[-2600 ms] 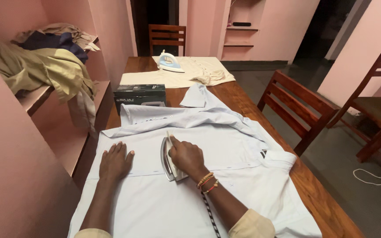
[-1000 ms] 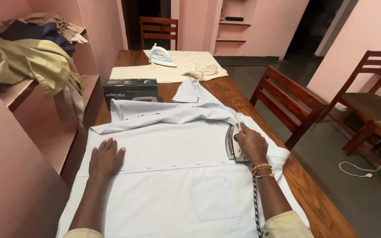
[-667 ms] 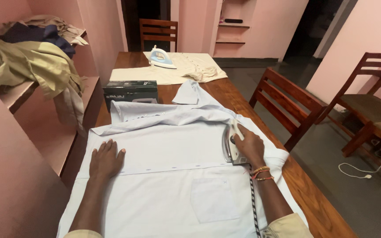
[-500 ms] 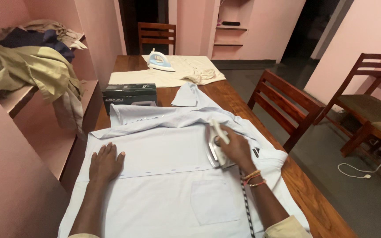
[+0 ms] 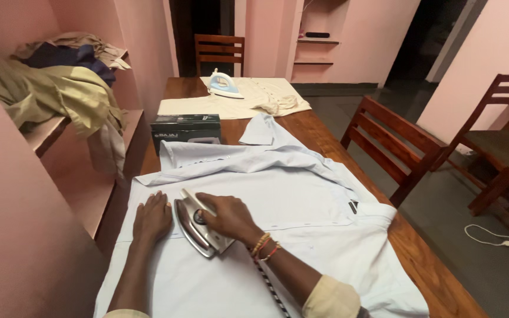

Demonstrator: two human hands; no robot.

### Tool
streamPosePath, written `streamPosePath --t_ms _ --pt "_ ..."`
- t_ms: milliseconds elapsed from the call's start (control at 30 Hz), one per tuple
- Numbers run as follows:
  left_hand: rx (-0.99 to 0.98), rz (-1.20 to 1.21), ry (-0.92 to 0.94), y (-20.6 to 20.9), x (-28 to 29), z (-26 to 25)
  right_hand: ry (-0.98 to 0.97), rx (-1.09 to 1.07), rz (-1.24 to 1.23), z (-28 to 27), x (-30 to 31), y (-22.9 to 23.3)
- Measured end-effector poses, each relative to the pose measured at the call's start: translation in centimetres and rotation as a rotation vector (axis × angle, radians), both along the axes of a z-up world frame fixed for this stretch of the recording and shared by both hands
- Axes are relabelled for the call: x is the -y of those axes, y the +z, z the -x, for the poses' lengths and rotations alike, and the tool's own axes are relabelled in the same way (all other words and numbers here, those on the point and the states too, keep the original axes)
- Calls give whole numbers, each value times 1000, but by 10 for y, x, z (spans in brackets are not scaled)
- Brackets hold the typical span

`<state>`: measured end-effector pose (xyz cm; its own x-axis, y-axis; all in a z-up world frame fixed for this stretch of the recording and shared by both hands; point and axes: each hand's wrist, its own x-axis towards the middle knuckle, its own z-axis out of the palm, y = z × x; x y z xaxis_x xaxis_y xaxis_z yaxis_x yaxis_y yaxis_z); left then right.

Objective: The person irons a light blue shirt laid out on a wooden table. They move the iron back and forth across the shirt's body and sleeves, smoothing the fabric. The person occasionally adjusts the shirt with their left hand while ironing with their right.

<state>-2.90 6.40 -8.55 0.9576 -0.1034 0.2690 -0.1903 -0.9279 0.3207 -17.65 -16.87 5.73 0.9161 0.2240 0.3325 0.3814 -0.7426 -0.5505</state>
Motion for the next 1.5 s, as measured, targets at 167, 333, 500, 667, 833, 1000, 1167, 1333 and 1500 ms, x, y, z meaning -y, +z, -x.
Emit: streamPosePath --t_ms 167,333,500,667,833,1000,1167,1333,1500 --pt "30 45 -15 -3 -6 -3 22 98 -14 -12 -27 -7" --pt "47 -20 0 1 -1 3 -86 19 70 -28 -35 -4" --pt "54 -52 3 -2 -1 4 -200 73 62 -45 -24 -7" --pt "29 -38 21 0 0 5 -295 29 64 -47 7 -10" --pt "7 -76 29 2 1 5 -360 28 66 -40 41 -11" --pt "-12 -84 38 3 2 5 -446 19 61 -38 73 -16" --pt "-47 -94 50 8 2 8 -527 -12 48 -42 100 -13" --pt "-38 -100 52 8 3 8 -608 -58 21 -43 120 -12" --pt "-9 -90 35 5 1 7 -699 -115 -24 -47 155 -15"
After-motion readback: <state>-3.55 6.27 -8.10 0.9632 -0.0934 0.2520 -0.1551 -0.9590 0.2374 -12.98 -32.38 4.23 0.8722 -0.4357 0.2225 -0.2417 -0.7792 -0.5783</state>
